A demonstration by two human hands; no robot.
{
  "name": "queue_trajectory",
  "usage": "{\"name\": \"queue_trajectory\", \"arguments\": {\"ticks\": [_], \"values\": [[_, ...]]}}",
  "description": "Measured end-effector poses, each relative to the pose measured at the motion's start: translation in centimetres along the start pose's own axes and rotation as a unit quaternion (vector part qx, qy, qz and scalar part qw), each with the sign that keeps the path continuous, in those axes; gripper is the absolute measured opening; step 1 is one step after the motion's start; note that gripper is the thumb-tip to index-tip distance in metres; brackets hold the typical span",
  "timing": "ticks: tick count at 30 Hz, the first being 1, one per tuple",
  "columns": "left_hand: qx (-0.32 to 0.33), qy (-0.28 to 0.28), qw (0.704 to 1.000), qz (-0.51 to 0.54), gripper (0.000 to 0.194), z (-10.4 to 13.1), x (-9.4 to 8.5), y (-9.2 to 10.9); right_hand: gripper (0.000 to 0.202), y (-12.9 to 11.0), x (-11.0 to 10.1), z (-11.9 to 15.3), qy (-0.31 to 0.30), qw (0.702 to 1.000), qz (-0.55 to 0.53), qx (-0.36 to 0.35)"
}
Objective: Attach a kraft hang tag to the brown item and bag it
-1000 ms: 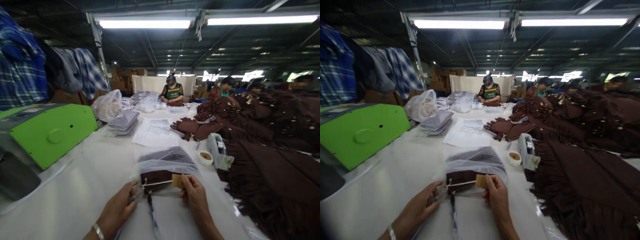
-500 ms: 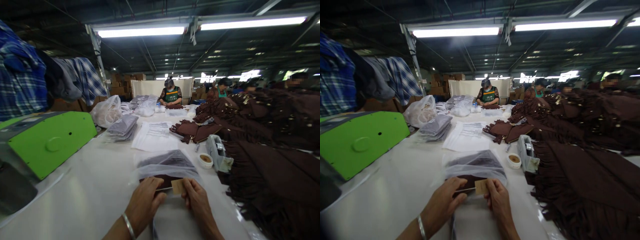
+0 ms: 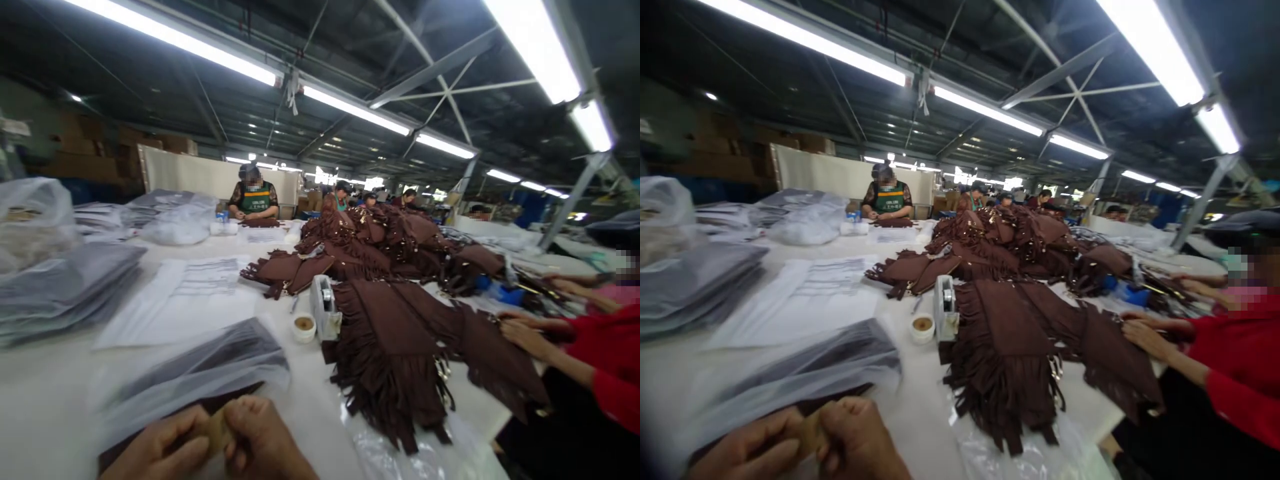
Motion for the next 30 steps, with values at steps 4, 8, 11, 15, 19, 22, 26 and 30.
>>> {"name": "queue_trajectory", "arguments": {"ticks": [4, 8, 11, 15, 19, 22, 26, 30], "values": [[-0.031, 0.115, 0.988, -0.100, 0.027, 2.1, -1.0, 1.5, 0.057, 0.9, -0.5, 0.3, 0.030, 0.999, 0.013, 0.013], [0.031, 0.227, 0.947, -0.225, 0.021, 5.0, -2.2, 3.0, 0.045, 2.0, -1.8, -0.1, 0.038, 0.998, 0.021, 0.035], [0.063, 0.291, 0.904, -0.308, 0.020, 8.7, -2.8, 3.3, 0.049, 1.6, -2.3, 0.1, 0.093, 0.992, 0.085, 0.029], [-0.016, 0.346, 0.856, -0.384, 0.017, 15.2, -3.1, 0.8, 0.063, 0.7, -1.7, 1.0, 0.128, 0.979, 0.162, 0.001], [-0.061, 0.290, 0.842, -0.451, 0.031, 20.3, -2.1, -2.3, 0.056, 1.0, -1.1, 1.4, 0.135, 0.962, 0.235, -0.013], [-0.058, 0.216, 0.870, -0.439, 0.048, 21.3, -0.8, -2.7, 0.050, 1.5, -1.1, 1.5, 0.142, 0.950, 0.277, -0.017], [-0.026, 0.138, 0.904, -0.403, 0.045, 19.9, 0.3, -1.5, 0.054, 1.7, -1.3, 1.7, 0.159, 0.944, 0.286, -0.024], [-0.007, 0.105, 0.901, -0.420, 0.031, 18.1, 0.7, -1.0, 0.066, 1.9, -1.5, 1.7, 0.173, 0.949, 0.263, -0.025]]}}
Point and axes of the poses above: each hand's wrist, its own z-axis away from the middle knuckle, its own x-axis out of the palm, y = z × x, the point moved 2 cm from there along -z, towards the middle knuckle, and after that the axes turned 1 degree about x, right-handed, at the moved point
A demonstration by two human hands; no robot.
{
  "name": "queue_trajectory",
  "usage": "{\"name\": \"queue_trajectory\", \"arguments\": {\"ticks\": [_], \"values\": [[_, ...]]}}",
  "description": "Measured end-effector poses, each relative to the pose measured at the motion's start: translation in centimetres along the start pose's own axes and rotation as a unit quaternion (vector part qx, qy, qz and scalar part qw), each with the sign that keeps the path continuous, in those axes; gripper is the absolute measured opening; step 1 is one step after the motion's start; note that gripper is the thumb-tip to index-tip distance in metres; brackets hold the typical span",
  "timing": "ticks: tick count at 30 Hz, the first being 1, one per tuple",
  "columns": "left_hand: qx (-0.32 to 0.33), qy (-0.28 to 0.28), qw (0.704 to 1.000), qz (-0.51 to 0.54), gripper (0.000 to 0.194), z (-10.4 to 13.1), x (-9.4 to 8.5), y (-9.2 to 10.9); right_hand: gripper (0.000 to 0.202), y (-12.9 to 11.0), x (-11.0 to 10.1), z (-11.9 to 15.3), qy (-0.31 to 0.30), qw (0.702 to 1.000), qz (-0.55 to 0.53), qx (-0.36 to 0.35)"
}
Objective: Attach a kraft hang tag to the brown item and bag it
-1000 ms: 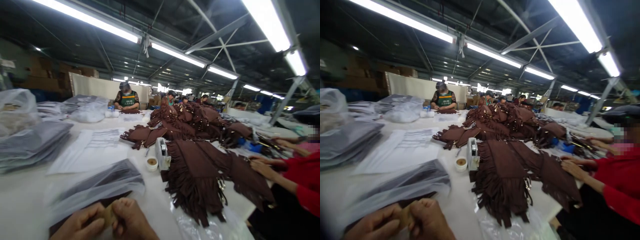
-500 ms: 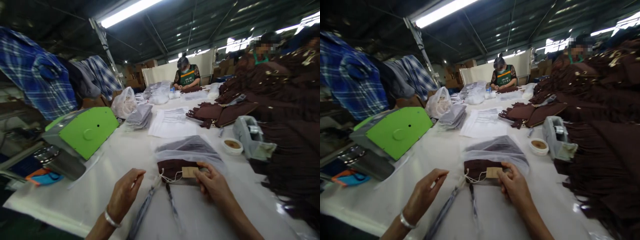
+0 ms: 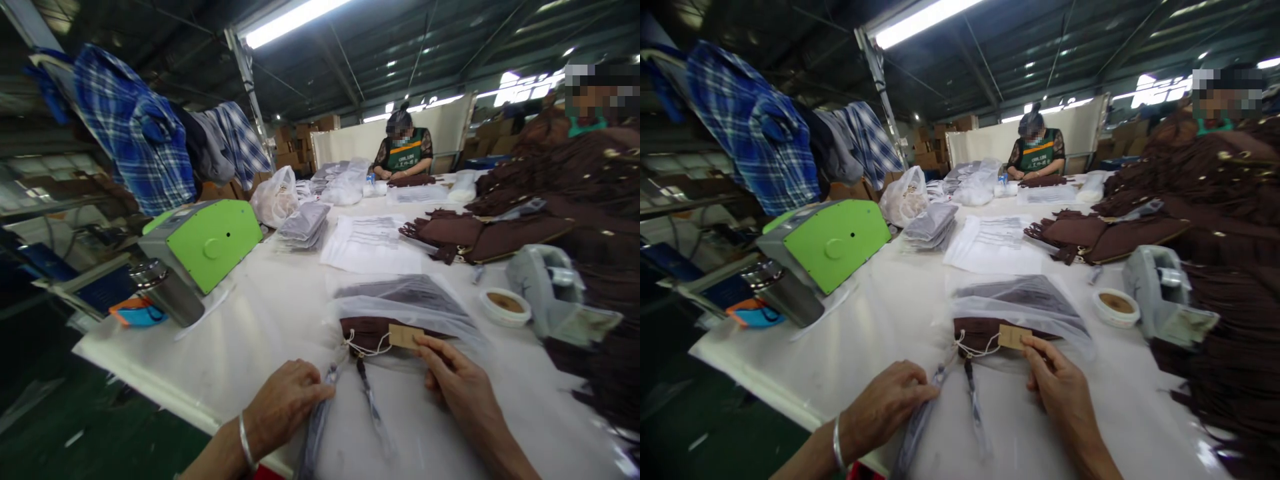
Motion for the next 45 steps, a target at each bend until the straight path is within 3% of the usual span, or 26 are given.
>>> {"name": "queue_trajectory", "arguments": {"ticks": [4, 8, 11, 16, 19, 23, 26, 29, 32, 35, 38, 41, 42, 45], "values": [[0.033, 0.022, 0.999, 0.019, 0.021, -1.5, 0.1, 0.5, 0.074, 0.1, 0.2, 0.0, -0.008, 1.000, -0.012, 0.000], [0.027, 0.112, 0.989, 0.096, 0.013, -4.1, -0.8, 1.5, 0.071, -0.3, 0.2, 0.1, -0.010, 0.999, 0.003, -0.037], [0.026, 0.164, 0.976, 0.139, 0.012, -7.3, -1.3, 2.4, 0.063, -0.5, 0.0, 0.1, -0.003, 0.998, 0.009, -0.065], [-0.009, 0.106, 0.990, 0.090, 0.004, -13.0, 0.4, 2.6, 0.046, 0.3, 0.1, -0.3, -0.031, 0.998, -0.012, -0.049], [-0.018, 0.091, 0.993, 0.078, 0.011, -14.7, 1.1, 2.3, 0.049, 0.4, 0.2, -0.6, -0.034, 0.998, -0.027, -0.035], [0.019, 0.064, 0.995, 0.078, 0.014, -14.2, 0.8, 2.6, 0.061, -0.2, -0.2, -0.8, -0.042, 0.996, -0.064, -0.049], [0.043, 0.055, 0.997, 0.036, 0.022, -12.4, 0.5, 3.2, 0.076, -0.7, -0.4, -0.7, -0.104, 0.986, -0.119, -0.056], [0.097, 0.028, 0.993, 0.055, 0.038, -10.4, 0.8, 3.8, 0.074, -0.8, -0.3, -0.2, -0.172, 0.968, -0.184, -0.010], [0.127, 0.024, 0.983, 0.132, 0.049, -8.6, 0.8, 3.9, 0.068, -1.0, -0.4, 0.0, -0.188, 0.962, -0.198, -0.009], [0.061, 0.130, 0.978, 0.150, 0.036, -7.7, 0.0, 2.9, 0.069, -0.8, -0.4, -0.1, -0.155, 0.975, -0.160, -0.014], [-0.046, 0.271, 0.960, 0.055, 0.019, -8.0, -1.0, 1.1, 0.062, -0.6, 0.0, -0.1, -0.115, 0.986, -0.121, -0.029], [-0.113, 0.265, 0.957, 0.018, 0.049, -9.7, -1.4, -1.0, 0.051, -1.0, 0.9, 0.4, -0.097, 0.990, -0.084, -0.057], [-0.128, 0.250, 0.959, 0.032, 0.047, -10.5, -1.5, -1.7, 0.047, -1.4, 1.4, 0.6, -0.102, 0.990, -0.067, -0.065], [-0.150, 0.247, 0.953, 0.089, 0.014, -12.2, -1.7, -3.1, 0.043, -3.4, 2.9, 0.8, -0.124, 0.989, -0.026, -0.082]]}}
Point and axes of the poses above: each hand's wrist, its own z-axis away from the middle knuckle, its own x-axis out of the palm, y = z × x, the point moved 2 cm from there along -z, towards the middle knuckle, and after that the axes turned 1 degree about x, right-handed, at the moved point
